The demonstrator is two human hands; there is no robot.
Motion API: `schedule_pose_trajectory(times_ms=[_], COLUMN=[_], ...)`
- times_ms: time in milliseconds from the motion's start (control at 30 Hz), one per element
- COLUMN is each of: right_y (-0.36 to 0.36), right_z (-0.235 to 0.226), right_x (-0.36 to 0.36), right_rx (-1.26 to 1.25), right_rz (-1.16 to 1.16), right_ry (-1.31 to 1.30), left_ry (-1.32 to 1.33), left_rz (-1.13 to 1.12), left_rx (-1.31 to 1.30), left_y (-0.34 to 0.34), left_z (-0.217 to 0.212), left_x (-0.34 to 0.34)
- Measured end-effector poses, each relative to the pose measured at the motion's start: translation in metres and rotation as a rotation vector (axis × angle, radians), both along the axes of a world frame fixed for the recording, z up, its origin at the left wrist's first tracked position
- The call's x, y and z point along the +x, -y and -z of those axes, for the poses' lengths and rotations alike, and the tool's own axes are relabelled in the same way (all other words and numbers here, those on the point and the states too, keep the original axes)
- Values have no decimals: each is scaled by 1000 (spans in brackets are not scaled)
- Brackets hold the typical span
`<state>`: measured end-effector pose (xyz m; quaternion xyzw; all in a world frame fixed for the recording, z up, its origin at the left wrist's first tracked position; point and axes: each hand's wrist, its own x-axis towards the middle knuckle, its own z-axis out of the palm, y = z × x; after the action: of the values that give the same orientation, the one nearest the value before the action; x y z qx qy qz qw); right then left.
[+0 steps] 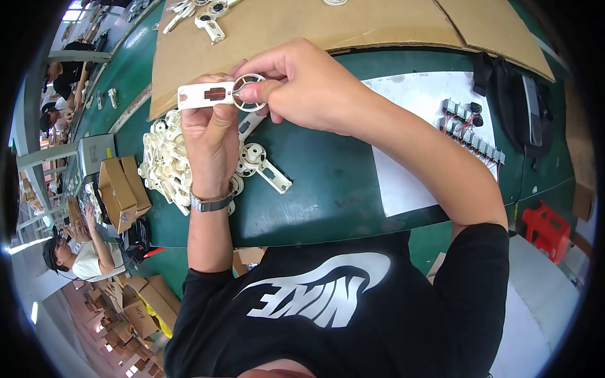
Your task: The person assembles electronic components by hand, inserting small motors into plastic housings at a workbench.
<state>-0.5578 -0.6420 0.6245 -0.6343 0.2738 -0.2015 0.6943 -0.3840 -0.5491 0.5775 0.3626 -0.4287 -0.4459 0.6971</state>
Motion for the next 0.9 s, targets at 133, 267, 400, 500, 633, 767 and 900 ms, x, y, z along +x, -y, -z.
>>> schedule_pose_trajectory(times_ms=[133, 267, 400, 500, 633, 767, 900], right_y=[-1, 3, 1, -1, 3, 2, 8], right_z=[9, 4, 0, -4, 2, -5, 6], right_x=[4, -1, -3, -3, -2, -2, -2], right_rx=[-148, -128, -471, -476, -267, 75, 151], right_rz=[41, -60, -24, -13, -58, -81, -112], right_ry=[-17, 25, -44, -61, -30, 54, 110], left_ry=[-40, -34, -2, 48, 13, 9, 57], left_rz=[-18, -33, -38, -17, -62, -61, -50], left_rx=[30, 51, 42, 8, 1, -35, -51], left_y=[-1, -2, -2, -1, 0, -1, -3], left_z=[1, 1, 2, 3, 0, -2, -2], left_x=[1, 4, 4, 6, 1, 2, -1])
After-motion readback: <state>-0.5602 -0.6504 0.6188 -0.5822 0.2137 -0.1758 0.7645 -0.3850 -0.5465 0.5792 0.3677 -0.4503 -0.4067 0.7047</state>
